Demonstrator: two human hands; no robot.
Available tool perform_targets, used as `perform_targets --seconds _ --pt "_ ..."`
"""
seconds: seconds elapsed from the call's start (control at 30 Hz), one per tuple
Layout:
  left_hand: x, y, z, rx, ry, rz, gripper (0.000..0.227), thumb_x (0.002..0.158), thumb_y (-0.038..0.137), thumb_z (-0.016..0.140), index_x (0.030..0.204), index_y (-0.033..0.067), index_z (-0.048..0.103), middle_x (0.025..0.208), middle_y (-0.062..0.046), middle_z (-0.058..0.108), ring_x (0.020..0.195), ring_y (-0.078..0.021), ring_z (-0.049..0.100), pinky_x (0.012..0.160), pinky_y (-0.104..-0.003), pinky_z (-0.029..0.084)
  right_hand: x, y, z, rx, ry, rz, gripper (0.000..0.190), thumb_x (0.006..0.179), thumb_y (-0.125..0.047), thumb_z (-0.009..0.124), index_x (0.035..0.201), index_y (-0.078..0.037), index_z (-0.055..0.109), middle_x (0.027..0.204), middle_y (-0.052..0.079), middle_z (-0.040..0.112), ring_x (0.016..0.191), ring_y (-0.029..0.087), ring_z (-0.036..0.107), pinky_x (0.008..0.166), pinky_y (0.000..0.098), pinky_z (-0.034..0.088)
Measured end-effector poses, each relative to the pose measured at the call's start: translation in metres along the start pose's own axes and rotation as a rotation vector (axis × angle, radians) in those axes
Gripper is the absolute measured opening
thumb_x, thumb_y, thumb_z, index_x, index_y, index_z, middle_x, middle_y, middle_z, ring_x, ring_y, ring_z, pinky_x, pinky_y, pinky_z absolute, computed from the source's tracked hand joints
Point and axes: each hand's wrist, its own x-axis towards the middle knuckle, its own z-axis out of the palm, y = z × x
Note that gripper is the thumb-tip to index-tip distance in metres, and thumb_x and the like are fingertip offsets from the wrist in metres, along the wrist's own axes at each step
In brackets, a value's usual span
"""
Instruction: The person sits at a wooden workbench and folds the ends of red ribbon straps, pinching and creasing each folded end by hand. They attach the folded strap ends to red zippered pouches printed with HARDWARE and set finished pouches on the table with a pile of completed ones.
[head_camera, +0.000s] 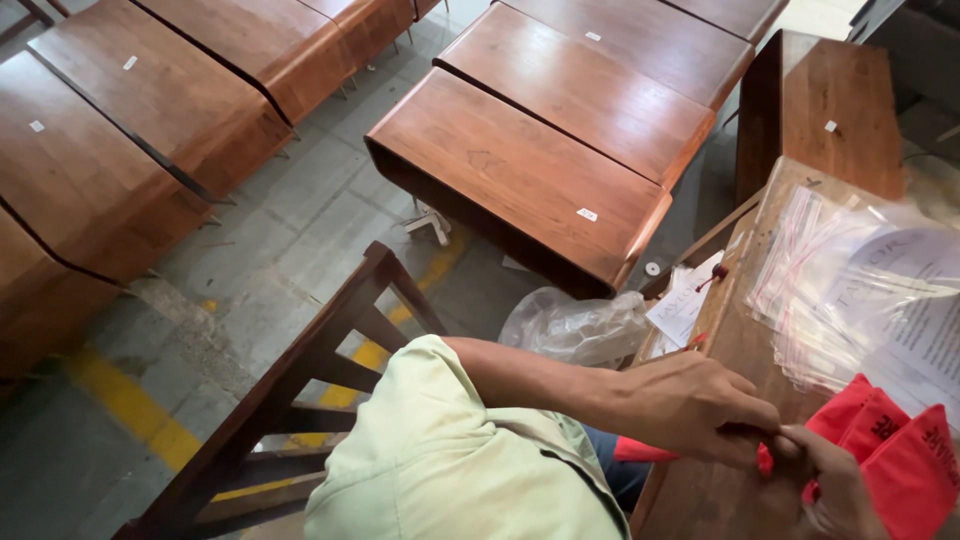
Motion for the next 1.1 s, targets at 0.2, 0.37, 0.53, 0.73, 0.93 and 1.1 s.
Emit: perform_targets --seconds 0.2,0.37,0.53,0.73,0.93,1.1 --pt "0.000 -0.013 0.005 0.070 -0.012 -0.022 0.043 0.088 0.033 0.071 0.129 0.0224 0.066 0.091 -0.002 0.066 0.074 -0.0242 0.069 0.062 -0.038 0.053 0.065 -0.212 0.066 0.360 0.617 -0.212 0.010 0.116 -0.004 0.054 0.122 0.003 0.052 0.110 0.017 0.070 0.093 0.016 0.073 0.089 0.0261 0.061" --pt "-0.005 -0.026 0.014 0.196 -0.009 -0.007 0.038 0.090 0.035 0.072 0.126 0.0257 0.068 0.092 -0.003 0.064 0.081 -0.0235 0.069 0.065 -0.038 0.053 0.047 -0.192 0.076 0.231 0.678 -0.047 0.008 0.118 0.003 0.054 0.114 0.010 0.053 0.106 0.023 0.070 0.095 0.021 0.071 0.091 0.0309 0.061" --pt "-0.011 -0.027 0.014 0.065 0.003 -0.024 0.031 0.094 0.034 0.071 0.122 0.0220 0.068 0.100 -0.002 0.069 0.089 -0.0234 0.071 0.074 -0.034 0.057 0.037 -0.177 0.073 0.306 0.648 0.019 0.004 0.116 0.006 0.054 0.118 0.010 0.055 0.107 0.022 0.070 0.096 0.019 0.070 0.093 0.0288 0.060" --pt "-0.005 -0.016 0.005 -0.070 0.036 -0.207 0.028 0.091 0.029 0.068 0.115 0.0168 0.074 0.095 -0.004 0.073 0.087 -0.0231 0.073 0.079 -0.032 0.059 0.045 -0.203 0.075 0.255 0.658 0.146 0.008 0.117 0.006 0.057 0.112 0.012 0.057 0.103 0.019 0.071 0.094 0.017 0.070 0.092 0.0257 0.059" --pt "-0.005 -0.021 0.005 -0.044 -0.027 -0.267 0.028 0.086 0.031 0.071 0.109 0.0171 0.077 0.096 -0.003 0.073 0.085 -0.0225 0.073 0.076 -0.034 0.058 0.051 -0.214 0.067 0.290 0.574 0.250 0.013 0.114 0.006 0.055 0.116 0.015 0.064 0.101 0.019 0.071 0.091 0.016 0.070 0.089 0.0246 0.057" --pt "-0.006 -0.028 -0.006 -0.211 0.058 -0.283 0.026 0.092 0.032 0.071 0.109 0.0119 0.075 0.093 -0.004 0.073 0.087 -0.0173 0.074 0.077 -0.029 0.059 0.063 -0.225 0.065 0.479 0.512 0.146 0.017 0.106 0.010 0.069 0.122 0.012 0.065 0.112 0.018 0.072 0.103 0.018 0.071 0.100 0.0255 0.057"
